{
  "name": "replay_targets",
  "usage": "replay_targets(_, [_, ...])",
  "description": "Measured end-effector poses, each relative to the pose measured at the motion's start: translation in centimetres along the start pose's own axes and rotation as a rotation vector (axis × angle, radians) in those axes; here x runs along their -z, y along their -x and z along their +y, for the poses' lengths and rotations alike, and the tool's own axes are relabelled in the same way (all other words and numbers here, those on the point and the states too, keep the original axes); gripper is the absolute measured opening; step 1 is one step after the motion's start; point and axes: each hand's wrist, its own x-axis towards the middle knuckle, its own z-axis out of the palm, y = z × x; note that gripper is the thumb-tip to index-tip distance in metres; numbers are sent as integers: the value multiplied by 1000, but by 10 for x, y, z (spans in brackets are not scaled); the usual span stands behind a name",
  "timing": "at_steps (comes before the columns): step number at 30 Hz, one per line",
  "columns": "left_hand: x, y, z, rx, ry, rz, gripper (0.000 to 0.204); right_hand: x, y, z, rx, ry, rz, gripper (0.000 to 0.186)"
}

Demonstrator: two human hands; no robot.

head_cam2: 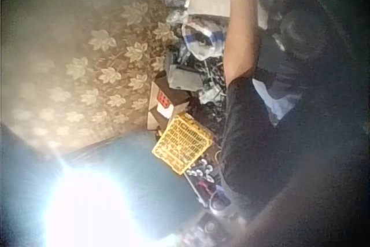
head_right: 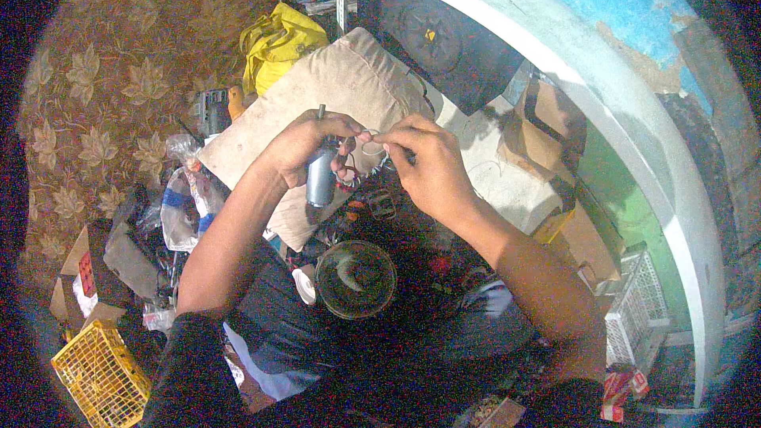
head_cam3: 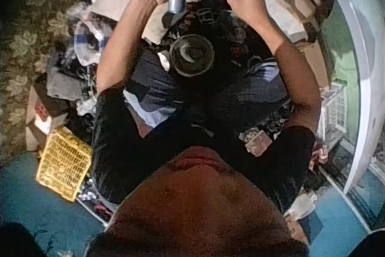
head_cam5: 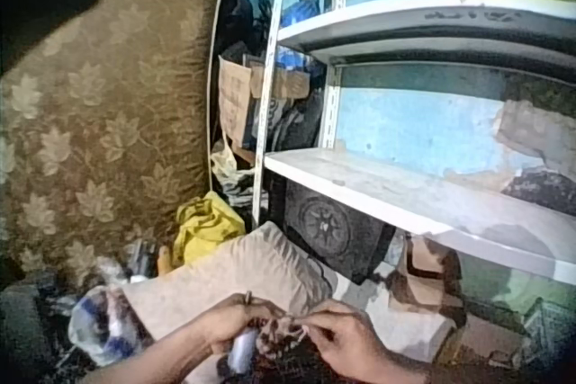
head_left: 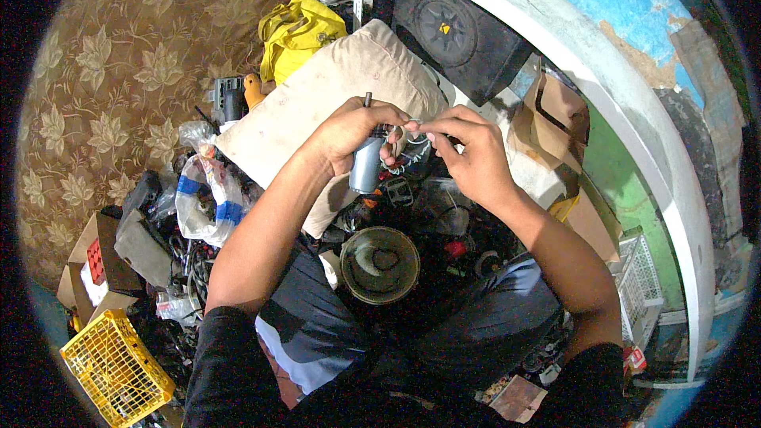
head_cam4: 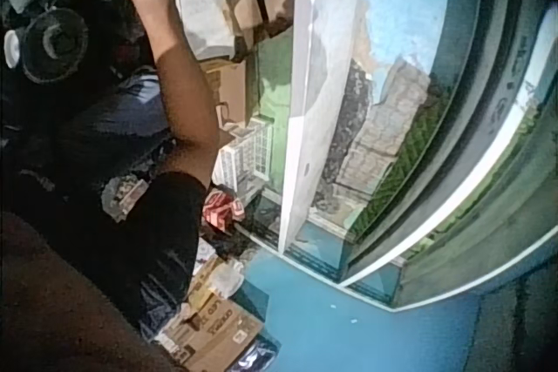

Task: The person sits cross-legged on the floor and uses a soldering iron to work on a small electronic component with wires. They repeatedly heat the connection point and adjust the wires, focusing on a specific joint on the device.

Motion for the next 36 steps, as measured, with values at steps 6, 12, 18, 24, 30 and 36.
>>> replay_targets(6, [-8, 5, 3, 12, -86, -33, 22, -13, 1, 7, -100, -193, 110, 17])
replay_targets(12, [-7, 1, -2, -12, -133, -91, 23, -10, 3, -1, -299, -245, -45, 21])
replay_targets(18, [-1, 3, 4, 25, -96, -130, 22, -2, -2, 11, -511, -559, -192, 22])
replay_targets(24, [2, 3, 7, 24, -85, -123, 22, 19, -3, 13, -630, -1027, -263, 25])
replay_targets(30, [-3, 0, 4, 4, -135, -182, 22, 19, 1, 21, -840, -1103, -229, 20])
replay_targets(36, [-4, 3, 3, -22, -218, -181, 23, 18, 0, 19, -794, -1085, -262, 19])
